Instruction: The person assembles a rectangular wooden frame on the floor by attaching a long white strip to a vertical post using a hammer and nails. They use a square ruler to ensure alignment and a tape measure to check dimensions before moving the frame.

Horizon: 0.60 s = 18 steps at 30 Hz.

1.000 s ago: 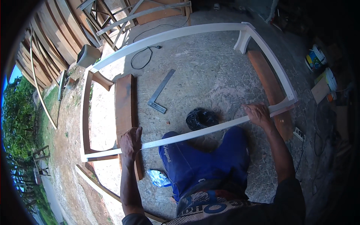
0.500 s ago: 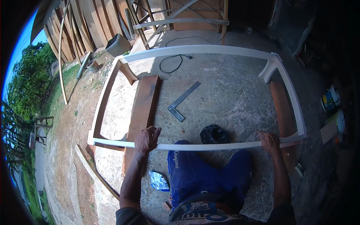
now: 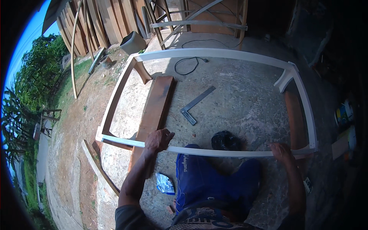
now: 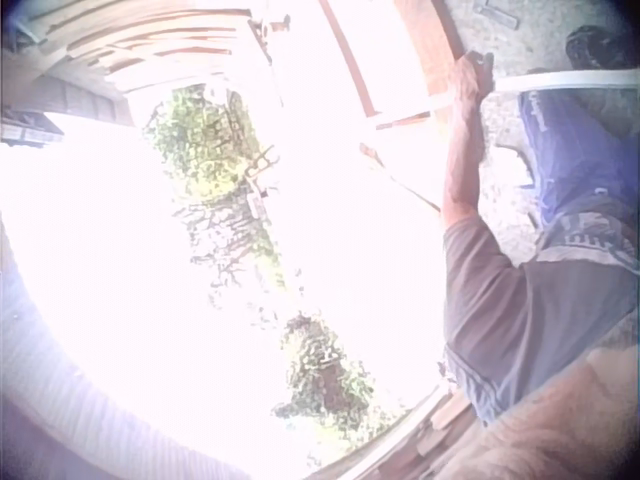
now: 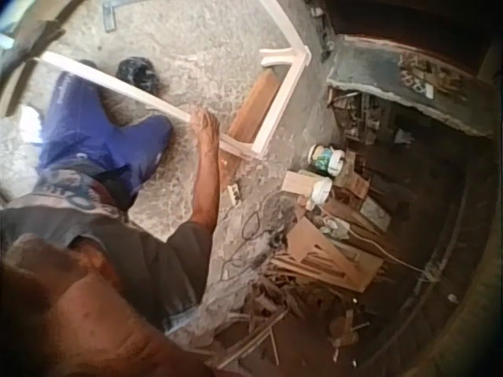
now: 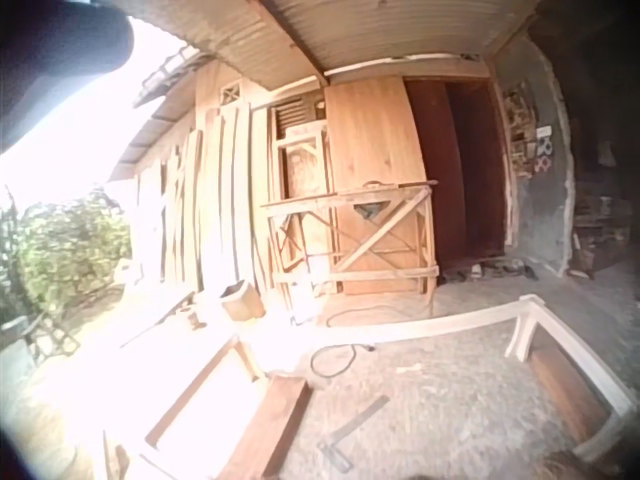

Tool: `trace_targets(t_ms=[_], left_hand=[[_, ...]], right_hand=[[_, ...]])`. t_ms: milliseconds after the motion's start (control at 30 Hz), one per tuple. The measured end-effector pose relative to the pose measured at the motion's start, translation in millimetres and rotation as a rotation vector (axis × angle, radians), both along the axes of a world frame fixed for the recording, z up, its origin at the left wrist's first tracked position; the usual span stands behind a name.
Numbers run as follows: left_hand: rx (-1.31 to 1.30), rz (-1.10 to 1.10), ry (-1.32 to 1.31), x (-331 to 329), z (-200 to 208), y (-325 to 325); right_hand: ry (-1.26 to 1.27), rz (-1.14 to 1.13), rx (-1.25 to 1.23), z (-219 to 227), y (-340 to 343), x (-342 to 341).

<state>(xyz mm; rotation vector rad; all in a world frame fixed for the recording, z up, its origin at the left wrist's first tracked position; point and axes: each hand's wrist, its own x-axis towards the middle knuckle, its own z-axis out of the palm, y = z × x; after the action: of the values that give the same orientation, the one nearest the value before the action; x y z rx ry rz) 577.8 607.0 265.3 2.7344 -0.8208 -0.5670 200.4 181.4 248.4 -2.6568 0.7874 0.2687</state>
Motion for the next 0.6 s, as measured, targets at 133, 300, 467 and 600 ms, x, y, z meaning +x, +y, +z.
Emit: trace_targets(t_ms=[133,300,467,600], left_hand=[[-0.107,-0.098,-0.055,-3,-21,-9],[-0.043,-0.064,-0.064,-14,-12,1],[0.021,-0.041,0.022,-14,-7,-11],[-0.032,-0.064,0.016,5,-18,-8]], right_hand=[[0.191,0.103,0.043,4,-28,-9],[0.252,0.059,0.133,28,-19,9],[0.035,0.041,0.088,11,-21,-4],[0.003,-0.006,0.134,28,-10,-4]])
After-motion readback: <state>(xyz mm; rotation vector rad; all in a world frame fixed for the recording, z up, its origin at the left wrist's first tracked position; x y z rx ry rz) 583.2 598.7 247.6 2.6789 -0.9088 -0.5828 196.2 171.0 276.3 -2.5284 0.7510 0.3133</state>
